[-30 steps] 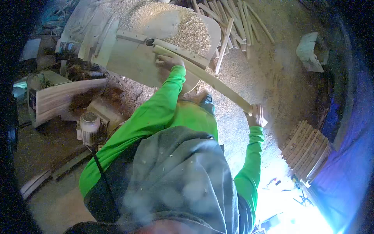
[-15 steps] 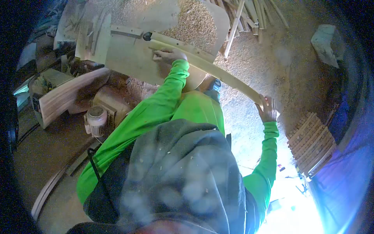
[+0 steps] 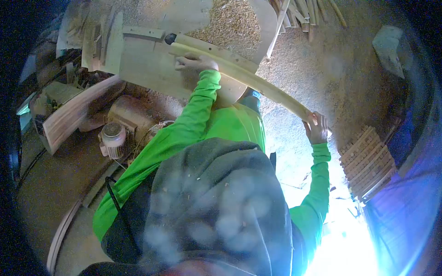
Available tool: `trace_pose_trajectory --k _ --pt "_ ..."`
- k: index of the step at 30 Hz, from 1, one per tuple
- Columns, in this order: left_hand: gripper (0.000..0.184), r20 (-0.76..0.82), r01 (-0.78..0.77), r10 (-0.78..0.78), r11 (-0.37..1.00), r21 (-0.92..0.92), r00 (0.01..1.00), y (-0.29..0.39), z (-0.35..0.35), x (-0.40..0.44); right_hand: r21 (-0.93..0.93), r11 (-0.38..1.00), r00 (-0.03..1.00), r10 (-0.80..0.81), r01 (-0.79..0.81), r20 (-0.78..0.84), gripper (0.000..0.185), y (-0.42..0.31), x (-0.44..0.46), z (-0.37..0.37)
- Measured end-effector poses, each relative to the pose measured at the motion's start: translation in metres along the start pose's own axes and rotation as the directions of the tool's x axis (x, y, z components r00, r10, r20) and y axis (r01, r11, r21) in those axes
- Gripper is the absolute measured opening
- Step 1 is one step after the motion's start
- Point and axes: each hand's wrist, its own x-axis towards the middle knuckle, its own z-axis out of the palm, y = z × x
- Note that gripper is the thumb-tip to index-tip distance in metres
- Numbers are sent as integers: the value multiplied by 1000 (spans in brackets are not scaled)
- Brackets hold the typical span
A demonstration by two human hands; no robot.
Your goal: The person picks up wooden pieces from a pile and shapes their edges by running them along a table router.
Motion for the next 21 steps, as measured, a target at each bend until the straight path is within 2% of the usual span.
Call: trace_pose_trajectory --k 4,7,14,17,20,21 --pt "43 11 -18 17 998 54 1000 9 -7 27 39 999 1000 -15 15 -12 47 -20 23 5" --pt "41 -25 -63 65 995 78 998 1 1 53 144 989 998 -6 15 -62 37 -39 43 6" --pt "38 -43 -48 50 997 53 998 -13 11 93 141 990 999 -20 24 -27 38 -54 61 25" --pt "39 -160 -157 153 987 -15 975 -26 23 111 127 992 999 -14 18 -36 41 -63 70 30" --pt "40 -121 -119 117 993 -4 986 -28 25 144 95 994 997 -52 57 -49 40 -77 88 40" --pt "41 -99 -91 96 994 54 990 -19 20 152 87 994 995 -57 64 -82 36 -88 100 39"
